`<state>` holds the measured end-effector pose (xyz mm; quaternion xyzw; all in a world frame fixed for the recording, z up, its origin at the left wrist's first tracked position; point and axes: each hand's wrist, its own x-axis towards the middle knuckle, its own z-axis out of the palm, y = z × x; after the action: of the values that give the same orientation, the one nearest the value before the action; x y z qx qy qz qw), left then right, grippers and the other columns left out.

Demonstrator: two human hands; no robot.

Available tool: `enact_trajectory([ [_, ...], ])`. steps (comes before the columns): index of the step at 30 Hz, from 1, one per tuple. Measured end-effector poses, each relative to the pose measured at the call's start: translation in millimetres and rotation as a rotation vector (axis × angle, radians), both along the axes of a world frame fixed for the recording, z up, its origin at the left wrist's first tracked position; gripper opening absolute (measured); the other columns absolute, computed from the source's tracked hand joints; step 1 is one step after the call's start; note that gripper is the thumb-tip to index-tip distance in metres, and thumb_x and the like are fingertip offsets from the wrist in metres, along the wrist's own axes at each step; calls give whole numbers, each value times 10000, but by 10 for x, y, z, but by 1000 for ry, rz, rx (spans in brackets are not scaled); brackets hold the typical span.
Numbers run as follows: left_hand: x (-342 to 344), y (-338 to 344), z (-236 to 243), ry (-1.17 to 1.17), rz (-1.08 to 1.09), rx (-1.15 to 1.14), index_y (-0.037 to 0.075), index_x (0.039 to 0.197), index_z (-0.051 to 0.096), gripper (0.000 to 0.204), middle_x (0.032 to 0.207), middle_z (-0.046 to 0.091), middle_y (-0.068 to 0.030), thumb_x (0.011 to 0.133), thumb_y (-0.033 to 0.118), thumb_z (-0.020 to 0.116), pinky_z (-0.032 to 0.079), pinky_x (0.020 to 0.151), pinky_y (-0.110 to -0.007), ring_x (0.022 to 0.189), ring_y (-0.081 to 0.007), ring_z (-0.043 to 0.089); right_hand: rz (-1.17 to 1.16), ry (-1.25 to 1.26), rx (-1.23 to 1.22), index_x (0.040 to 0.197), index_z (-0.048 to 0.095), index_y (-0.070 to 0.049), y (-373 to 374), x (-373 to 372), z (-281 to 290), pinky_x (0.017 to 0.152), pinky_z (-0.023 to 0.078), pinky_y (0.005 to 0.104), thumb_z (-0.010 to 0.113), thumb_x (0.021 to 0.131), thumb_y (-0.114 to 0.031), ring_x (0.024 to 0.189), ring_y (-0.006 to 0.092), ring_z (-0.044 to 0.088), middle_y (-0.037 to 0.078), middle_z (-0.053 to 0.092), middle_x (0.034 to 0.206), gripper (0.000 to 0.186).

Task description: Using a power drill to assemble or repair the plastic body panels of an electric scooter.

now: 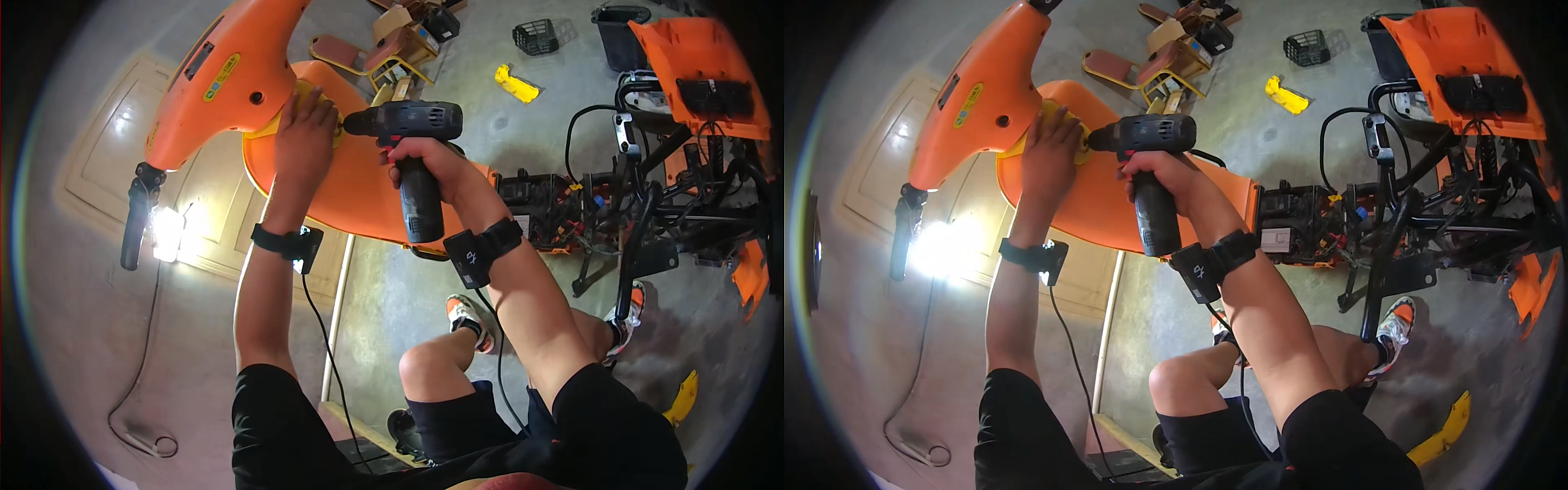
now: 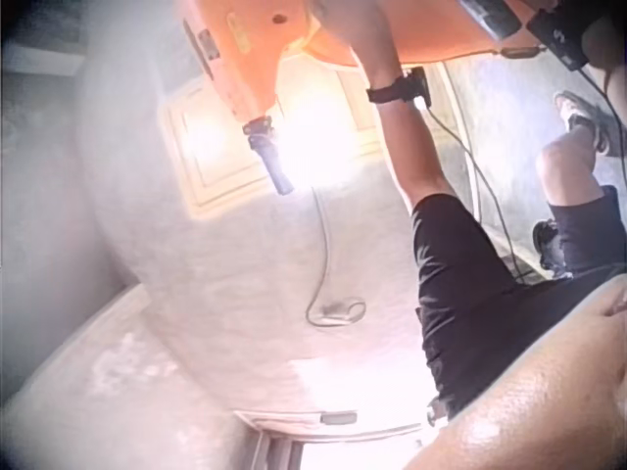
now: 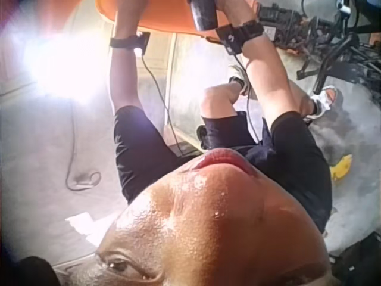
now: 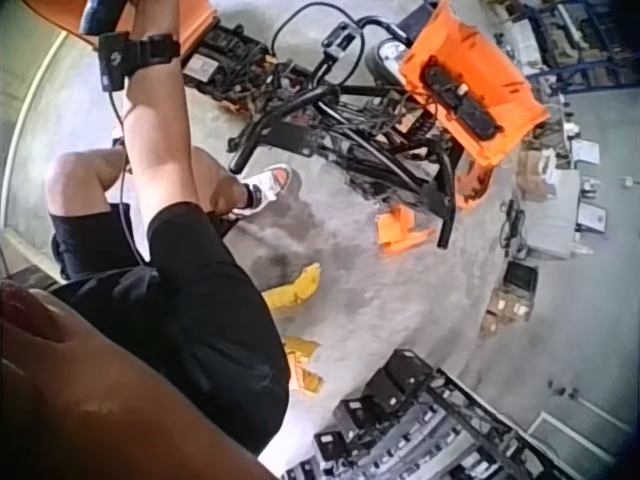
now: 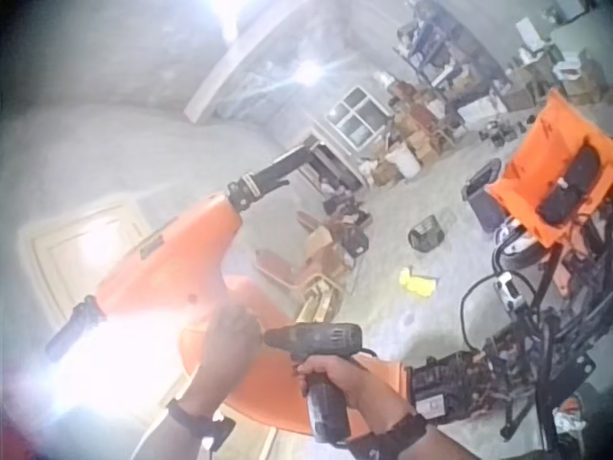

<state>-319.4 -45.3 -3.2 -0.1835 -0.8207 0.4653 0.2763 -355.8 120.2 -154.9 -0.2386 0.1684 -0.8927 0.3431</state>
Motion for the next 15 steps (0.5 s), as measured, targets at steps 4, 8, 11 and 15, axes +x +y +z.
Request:
enact_trajectory([
  [4, -19, 25, -9, -9, -22, 22, 108, 1095, 643, 355, 1199, 611, 14, 761, 43, 542, 246, 1122, -427, 1287, -156, 425, -46, 81, 46, 918, 573, -16, 21, -17, 11, 586, 528, 310, 602, 753, -86, 610, 143, 608, 73, 609, 804, 182],
  [8, -34, 35, -37, 38, -50, 7, 112, 1082, 645, 349, 1191, 615, 17, 759, 35, 539, 256, 1117, -429, 1268, -160, 442, -73, 84, 71, 886, 574, -20, 8, 9, 17, 583, 527, 310, 605, 751, -90, 602, 144, 607, 67, 602, 758, 156],
  [11, -53, 37, -64, 51, -55, 4, 113, 1079, 645, 348, 1193, 614, 17, 759, 30, 535, 259, 1114, -431, 1262, -165, 447, -85, 72, 28, 856, 575, -24, -12, 33, 17, 579, 522, 308, 610, 744, -94, 592, 151, 606, 65, 596, 715, 137],
  [15, -65, 34, -78, 58, -69, 3, 112, 1082, 643, 360, 1191, 615, 13, 755, 16, 526, 257, 1112, -442, 1259, -175, 450, -106, 94, 54, 845, 575, -31, -4, 49, 19, 574, 517, 308, 616, 734, -95, 584, 161, 604, 66, 597, 690, 134],
])
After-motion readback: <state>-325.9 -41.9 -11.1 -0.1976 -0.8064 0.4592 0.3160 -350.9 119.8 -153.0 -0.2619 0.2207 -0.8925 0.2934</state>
